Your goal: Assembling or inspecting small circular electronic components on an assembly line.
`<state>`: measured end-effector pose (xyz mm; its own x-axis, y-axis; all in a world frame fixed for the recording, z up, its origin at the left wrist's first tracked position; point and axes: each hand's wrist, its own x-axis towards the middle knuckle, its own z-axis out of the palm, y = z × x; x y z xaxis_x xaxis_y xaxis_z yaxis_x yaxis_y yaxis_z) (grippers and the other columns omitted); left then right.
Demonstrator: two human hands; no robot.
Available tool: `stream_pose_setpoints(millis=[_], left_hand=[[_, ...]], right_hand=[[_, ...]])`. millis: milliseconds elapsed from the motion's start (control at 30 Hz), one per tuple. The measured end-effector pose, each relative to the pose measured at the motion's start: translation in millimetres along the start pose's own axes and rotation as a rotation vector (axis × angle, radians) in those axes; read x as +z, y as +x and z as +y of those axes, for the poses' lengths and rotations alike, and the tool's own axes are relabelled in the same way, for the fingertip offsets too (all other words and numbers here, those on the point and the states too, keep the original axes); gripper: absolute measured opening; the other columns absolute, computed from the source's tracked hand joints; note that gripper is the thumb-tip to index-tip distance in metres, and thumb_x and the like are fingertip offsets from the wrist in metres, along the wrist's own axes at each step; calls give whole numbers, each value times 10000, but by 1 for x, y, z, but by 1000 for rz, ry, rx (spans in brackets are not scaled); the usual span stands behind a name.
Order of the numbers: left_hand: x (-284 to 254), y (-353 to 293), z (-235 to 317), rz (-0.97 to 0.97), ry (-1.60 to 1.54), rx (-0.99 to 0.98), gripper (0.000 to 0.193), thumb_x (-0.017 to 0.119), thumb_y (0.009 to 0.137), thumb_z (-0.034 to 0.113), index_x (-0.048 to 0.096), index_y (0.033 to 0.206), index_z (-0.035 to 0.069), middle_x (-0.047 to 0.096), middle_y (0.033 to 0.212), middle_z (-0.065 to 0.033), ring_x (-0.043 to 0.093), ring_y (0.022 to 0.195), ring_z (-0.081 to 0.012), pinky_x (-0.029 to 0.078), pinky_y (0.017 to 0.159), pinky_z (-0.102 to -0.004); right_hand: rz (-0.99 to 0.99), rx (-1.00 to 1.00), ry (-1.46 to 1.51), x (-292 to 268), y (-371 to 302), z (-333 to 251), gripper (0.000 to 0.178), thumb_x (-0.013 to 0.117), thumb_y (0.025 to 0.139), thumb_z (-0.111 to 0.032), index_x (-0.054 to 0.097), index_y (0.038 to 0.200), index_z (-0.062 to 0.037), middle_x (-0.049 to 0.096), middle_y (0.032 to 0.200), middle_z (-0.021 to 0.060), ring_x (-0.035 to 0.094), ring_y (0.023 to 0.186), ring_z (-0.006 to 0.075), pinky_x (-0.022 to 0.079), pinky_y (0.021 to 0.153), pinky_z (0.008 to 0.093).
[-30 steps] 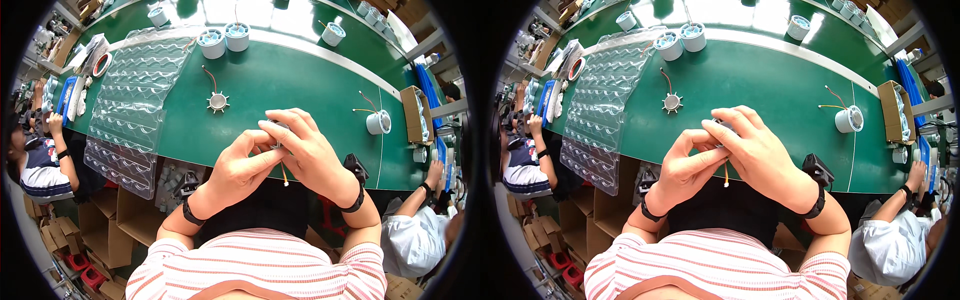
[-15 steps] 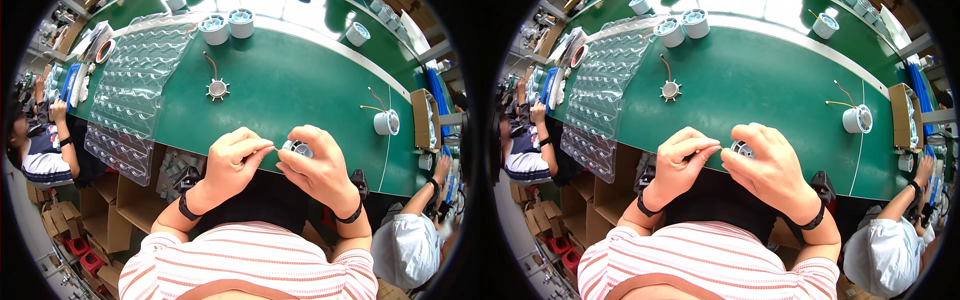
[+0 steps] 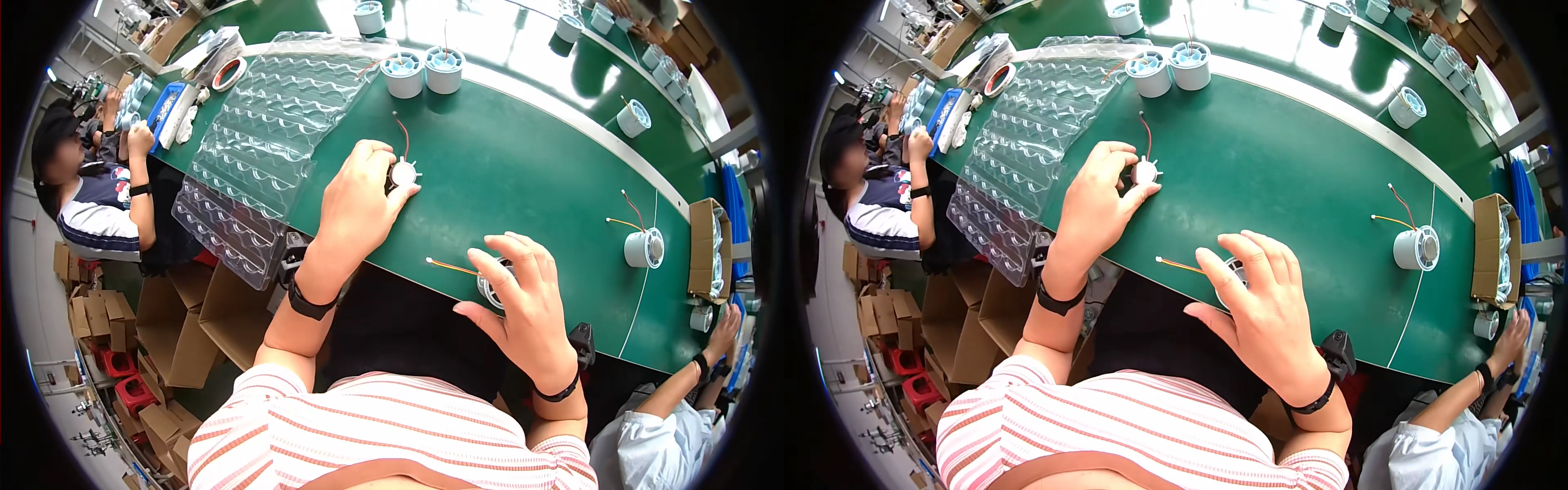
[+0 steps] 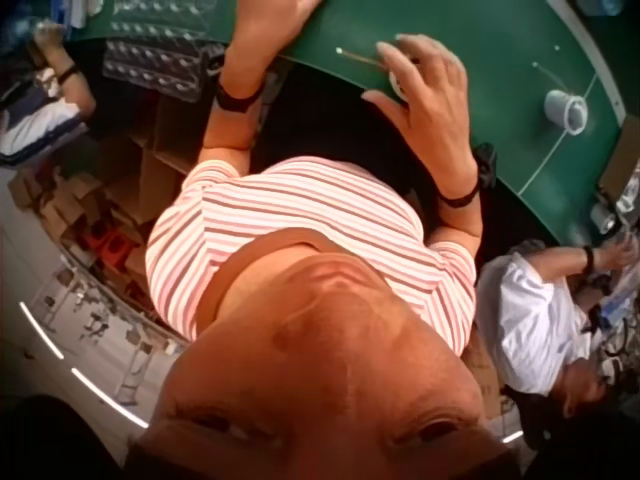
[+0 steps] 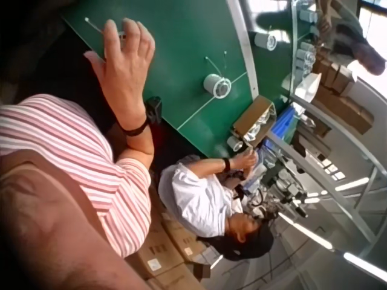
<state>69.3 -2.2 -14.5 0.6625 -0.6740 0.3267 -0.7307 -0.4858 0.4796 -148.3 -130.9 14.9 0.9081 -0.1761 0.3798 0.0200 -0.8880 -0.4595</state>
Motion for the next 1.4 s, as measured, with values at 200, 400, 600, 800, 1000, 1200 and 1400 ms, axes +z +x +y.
stream_pose_setpoints(millis=[200,400,600,800,1000,1200,1400], left_hand=[[-14,3,9,-127,-444,-270,537,780,840,33,575,1336,39,621,996,-74,627,798,-101,521,700,-249],[-34,-15,48,-25,-945,76,737,695,877,-87,396,1534,59,600,945,-33,602,811,-86,540,762,-249],[-22,-47,88,-194,-1288,146,749,687,871,-113,394,1540,56,619,1017,-64,638,938,-129,550,811,-276],[-25,-41,73,-347,-955,547,634,655,876,-124,471,1472,-9,638,1116,-122,649,924,-172,549,801,-283],[-59,-60,81,-17,-789,217,470,659,886,-93,594,1345,-20,647,1142,-174,667,880,-211,539,750,-281],[-55,-61,103,-238,-720,258,317,641,904,-101,673,1210,-23,630,1181,-177,666,798,-165,531,691,-241],[-34,-50,80,-272,-796,471,247,686,873,-105,718,1105,-24,686,1017,-145,672,783,-172,544,672,-255]], right_hand=[[100,8,115,-15,-12,-5,458,804,814,-209,642,1211,-47,590,1257,130,583,1116,373,456,983,485],[241,12,398,-15,-17,-10,419,806,812,-96,652,1193,-15,593,1211,152,620,1031,310,527,860,385],[380,272,692,-14,0,-32,302,743,879,-59,659,1163,0,621,1118,129,601,1112,238,506,927,358],[311,127,705,-19,-16,-11,313,685,893,65,663,1202,21,611,1128,141,657,938,213,548,812,313],[373,411,1055,-19,-28,-20,353,675,889,90,662,1233,11,646,1079,131,675,923,214,547,820,303],[297,196,707,-26,-33,-19,371,652,925,73,610,1288,11,667,1060,120,684,960,204,568,847,311],[334,385,1472,-18,-37,-20,358,654,914,88,590,1260,23,635,1135,123,672,1021,209,584,882,333]])
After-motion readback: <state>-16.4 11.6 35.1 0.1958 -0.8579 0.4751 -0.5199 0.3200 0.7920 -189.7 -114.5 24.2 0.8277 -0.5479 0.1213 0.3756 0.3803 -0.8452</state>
